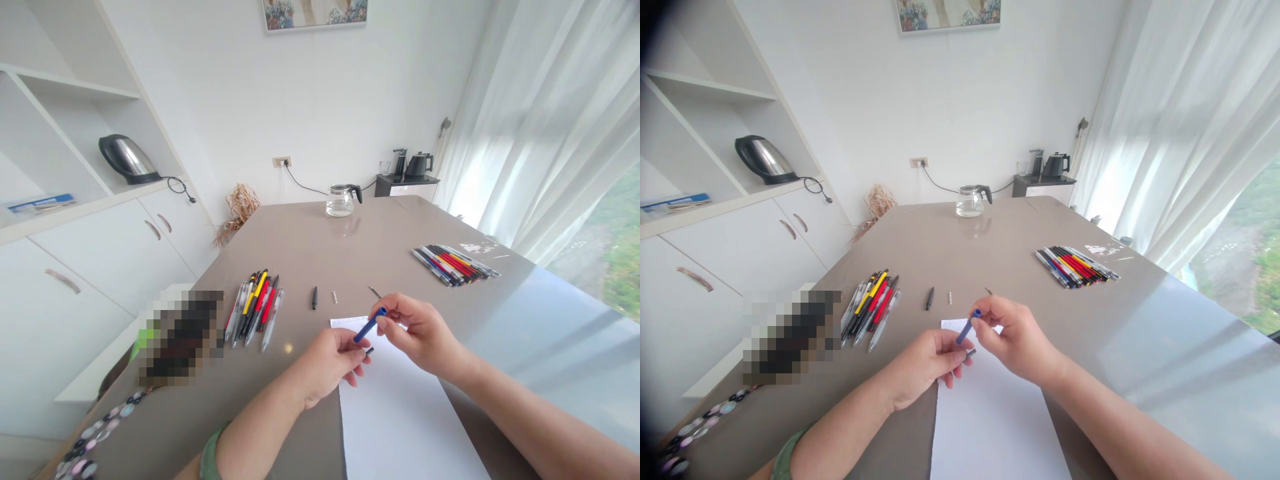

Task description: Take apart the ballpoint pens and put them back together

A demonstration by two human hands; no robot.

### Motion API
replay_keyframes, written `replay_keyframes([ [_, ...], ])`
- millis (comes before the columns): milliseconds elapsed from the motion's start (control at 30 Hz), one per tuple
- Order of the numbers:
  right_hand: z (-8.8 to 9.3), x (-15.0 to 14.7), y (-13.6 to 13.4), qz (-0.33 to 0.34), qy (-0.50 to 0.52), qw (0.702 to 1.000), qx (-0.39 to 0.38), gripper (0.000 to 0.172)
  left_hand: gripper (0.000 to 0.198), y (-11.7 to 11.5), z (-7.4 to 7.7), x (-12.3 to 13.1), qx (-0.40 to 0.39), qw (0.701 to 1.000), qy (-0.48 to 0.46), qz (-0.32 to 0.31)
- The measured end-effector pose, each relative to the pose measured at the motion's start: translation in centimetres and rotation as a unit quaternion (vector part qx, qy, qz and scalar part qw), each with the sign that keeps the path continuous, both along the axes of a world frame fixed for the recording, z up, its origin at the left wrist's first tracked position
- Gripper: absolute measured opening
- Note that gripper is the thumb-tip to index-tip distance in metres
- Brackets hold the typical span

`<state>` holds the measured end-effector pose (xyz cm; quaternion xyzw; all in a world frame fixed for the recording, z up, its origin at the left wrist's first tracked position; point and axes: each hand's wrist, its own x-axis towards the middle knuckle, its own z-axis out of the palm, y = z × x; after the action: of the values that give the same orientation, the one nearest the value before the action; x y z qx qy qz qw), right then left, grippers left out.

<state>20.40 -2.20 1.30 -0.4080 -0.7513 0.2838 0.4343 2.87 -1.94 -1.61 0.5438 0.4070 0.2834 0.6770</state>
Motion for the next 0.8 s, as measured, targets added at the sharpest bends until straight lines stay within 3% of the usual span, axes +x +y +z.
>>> replay_keyframes([
  [167, 0.3, -0.4, -0.6, 0.072, -0.047, 0.992, 0.087, 0.015, 0.025, 0.0, 0.4, 0.0, 0.022, 1.0, -0.011, -0.013],
  [333, 0.4, -0.7, -1.0, 0.121, -0.067, 0.983, 0.119, 0.019, 0.023, 0.1, 0.7, 0.1, 0.033, 0.999, -0.018, -0.028],
  [633, 0.2, -0.7, -1.1, 0.118, -0.049, 0.981, 0.148, 0.023, 0.019, 0.1, 0.8, 0.1, 0.03, 0.999, -0.017, -0.029],
  [800, 0.1, -0.7, -1.3, 0.009, 0.041, 0.994, 0.101, 0.024, 0.026, -0.1, 0.5, 0.1, 0.001, 1.0, -0.014, -0.016],
])
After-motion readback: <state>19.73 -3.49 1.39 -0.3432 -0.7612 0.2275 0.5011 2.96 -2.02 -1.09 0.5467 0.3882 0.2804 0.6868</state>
